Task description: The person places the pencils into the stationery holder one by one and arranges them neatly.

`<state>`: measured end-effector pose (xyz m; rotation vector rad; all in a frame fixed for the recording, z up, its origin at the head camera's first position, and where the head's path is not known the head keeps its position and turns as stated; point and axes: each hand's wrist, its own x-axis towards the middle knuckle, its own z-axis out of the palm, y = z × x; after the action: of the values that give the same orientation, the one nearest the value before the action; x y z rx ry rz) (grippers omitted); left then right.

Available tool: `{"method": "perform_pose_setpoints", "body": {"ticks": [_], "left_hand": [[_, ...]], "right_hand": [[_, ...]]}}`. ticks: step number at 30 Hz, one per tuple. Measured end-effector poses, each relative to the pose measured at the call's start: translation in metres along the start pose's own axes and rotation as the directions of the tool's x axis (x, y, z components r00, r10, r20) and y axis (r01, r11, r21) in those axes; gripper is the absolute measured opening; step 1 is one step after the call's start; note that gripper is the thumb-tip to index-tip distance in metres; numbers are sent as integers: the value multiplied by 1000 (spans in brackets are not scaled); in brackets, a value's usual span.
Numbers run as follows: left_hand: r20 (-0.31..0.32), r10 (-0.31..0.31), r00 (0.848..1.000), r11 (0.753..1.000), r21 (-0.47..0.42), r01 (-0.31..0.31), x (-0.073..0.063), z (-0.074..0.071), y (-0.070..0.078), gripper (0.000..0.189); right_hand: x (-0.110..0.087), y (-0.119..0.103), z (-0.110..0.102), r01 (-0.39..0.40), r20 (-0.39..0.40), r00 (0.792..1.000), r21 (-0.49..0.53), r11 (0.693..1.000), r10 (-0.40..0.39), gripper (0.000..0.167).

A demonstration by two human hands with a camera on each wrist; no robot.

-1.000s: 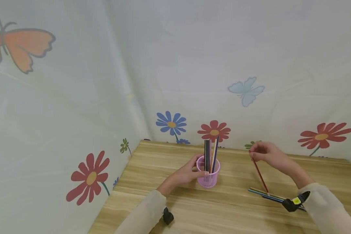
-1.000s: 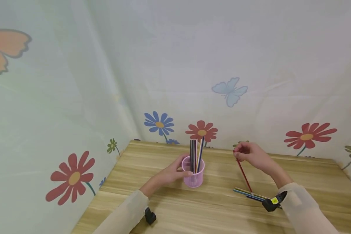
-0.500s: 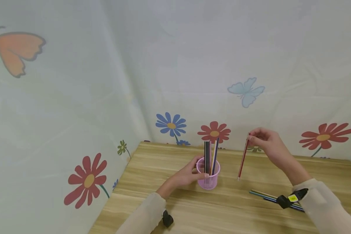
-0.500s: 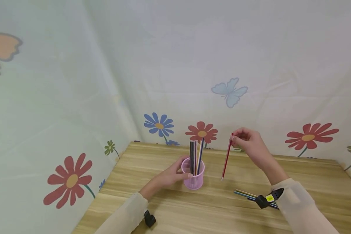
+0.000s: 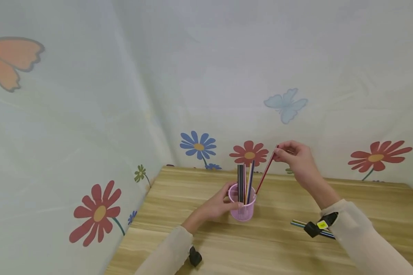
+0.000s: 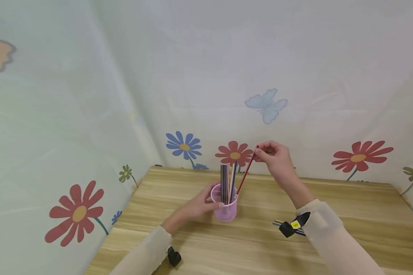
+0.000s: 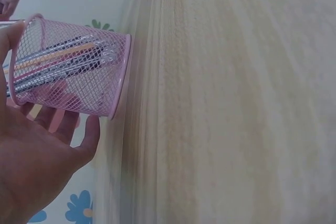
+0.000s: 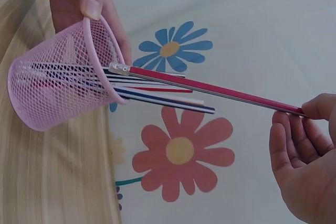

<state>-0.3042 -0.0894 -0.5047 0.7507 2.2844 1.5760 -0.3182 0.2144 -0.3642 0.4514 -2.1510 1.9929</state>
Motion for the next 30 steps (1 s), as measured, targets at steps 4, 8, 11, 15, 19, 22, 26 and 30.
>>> {"method": "perform_pose_setpoints", "body": {"ticks": [4, 8, 11, 15, 19, 22, 26, 30], "left_hand": [[2, 0, 1000, 1000, 5, 0, -1, -1, 2, 73], [3, 0, 1000, 1000, 0, 0, -1, -1, 0, 73], [2, -4, 1000, 1000, -3, 4, -1, -1, 0, 73], [1, -13, 1000, 1000, -5, 13, -2, 0, 1, 72], [-4, -20, 1000, 1000, -7, 20, -1, 0, 1, 72], [-5, -21, 1000, 1000, -11, 21, 1, 0, 1, 73], [1, -20, 1000, 1000, -17, 20, 2, -1, 1, 74], [7, -19, 1000, 1000, -19, 19, 1, -2, 3, 75]], "right_hand": [[1, 1, 10, 1, -10, 1000, -10, 1000, -1, 26], [2, 3, 19, 1, 5, 1000, -68, 998, -1, 30], [0, 8, 25, -12, 21, 1000, -115, 993, 15, 30], [-3, 17, 31, -41, 22, 999, -130, 991, 44, 28], [-5, 29, 37, -70, 27, 997, -120, 990, 74, 27], [-6, 35, 39, -72, 35, 996, -115, 991, 77, 25], [-6, 41, 40, -64, 27, 997, -110, 992, 68, 25], [-3, 43, 41, -66, 22, 997, -107, 992, 69, 25]]}}
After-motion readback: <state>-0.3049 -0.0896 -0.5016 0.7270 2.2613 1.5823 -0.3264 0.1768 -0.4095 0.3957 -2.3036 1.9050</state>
